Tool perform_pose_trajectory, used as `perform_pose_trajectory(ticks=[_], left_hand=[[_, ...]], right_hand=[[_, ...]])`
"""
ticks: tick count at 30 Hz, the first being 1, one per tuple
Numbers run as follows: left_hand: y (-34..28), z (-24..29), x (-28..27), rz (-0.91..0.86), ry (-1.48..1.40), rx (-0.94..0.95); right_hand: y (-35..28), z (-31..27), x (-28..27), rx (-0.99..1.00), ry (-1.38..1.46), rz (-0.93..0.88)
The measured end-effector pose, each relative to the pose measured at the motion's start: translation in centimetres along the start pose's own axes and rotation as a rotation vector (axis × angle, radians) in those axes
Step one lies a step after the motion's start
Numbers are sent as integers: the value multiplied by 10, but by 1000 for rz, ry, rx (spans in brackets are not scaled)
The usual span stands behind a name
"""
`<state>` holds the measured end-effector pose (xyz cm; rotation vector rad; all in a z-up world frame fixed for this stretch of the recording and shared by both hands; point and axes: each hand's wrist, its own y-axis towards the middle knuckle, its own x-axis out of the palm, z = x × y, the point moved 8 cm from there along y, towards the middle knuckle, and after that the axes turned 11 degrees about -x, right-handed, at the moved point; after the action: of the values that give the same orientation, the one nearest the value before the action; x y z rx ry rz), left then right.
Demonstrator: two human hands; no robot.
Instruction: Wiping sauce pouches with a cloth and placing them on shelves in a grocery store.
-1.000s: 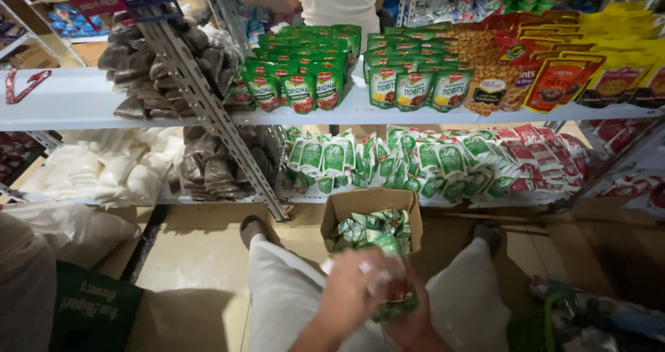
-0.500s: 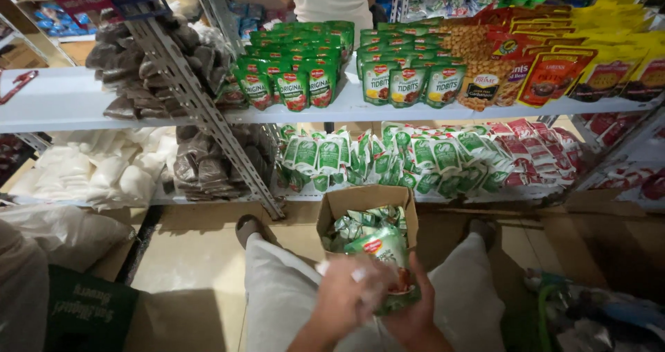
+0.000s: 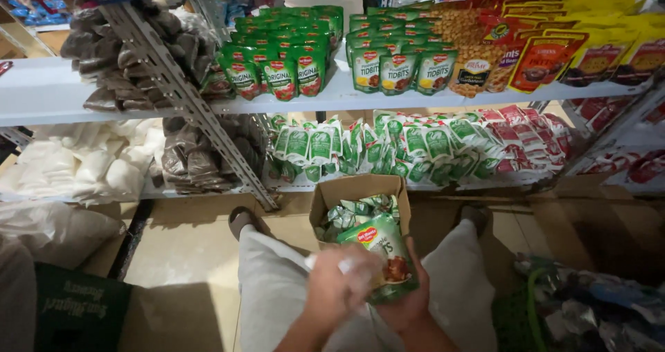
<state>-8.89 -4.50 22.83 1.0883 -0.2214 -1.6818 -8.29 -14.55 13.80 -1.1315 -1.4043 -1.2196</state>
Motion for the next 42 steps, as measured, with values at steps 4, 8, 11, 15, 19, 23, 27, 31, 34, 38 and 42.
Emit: perform_pose_trajectory(ticks=[4, 8, 11, 15, 19, 23, 27, 31, 34, 38, 42], left_hand=[[11, -15, -14, 211, 163, -294], [-14, -3, 0, 135, 91, -163], [-10, 8, 9, -39, -5, 12], [12, -9, -7, 2, 82, -90], [23, -10, -20, 131, 168, -227], [-10, 5, 5, 56, 70, -141], [1, 30, 9, -117, 53, -19], [24, -1, -1, -3, 163, -47], [51, 5, -22, 92, 240, -191], [35, 16, -8, 12, 121, -85], [24, 45, 4, -247, -24, 70]], right_hand=[[-8, -7, -54, -158, -77, 510], [-18, -18, -101, -155, -141, 542], [-10, -17, -91, -82, -148, 93], [-9, -3, -51, -31, 55, -34], [-12, -11, -59, -167, -140, 423], [-8, -16, -61, -141, -62, 204], [-13, -17, -59, -98, -152, 17], [-20, -11, -99, -103, -279, 203], [-15, -6, -78, -106, -225, 222], [-17, -11, -103, -134, -249, 217], [-25, -21, -219, -254, -396, 78]])
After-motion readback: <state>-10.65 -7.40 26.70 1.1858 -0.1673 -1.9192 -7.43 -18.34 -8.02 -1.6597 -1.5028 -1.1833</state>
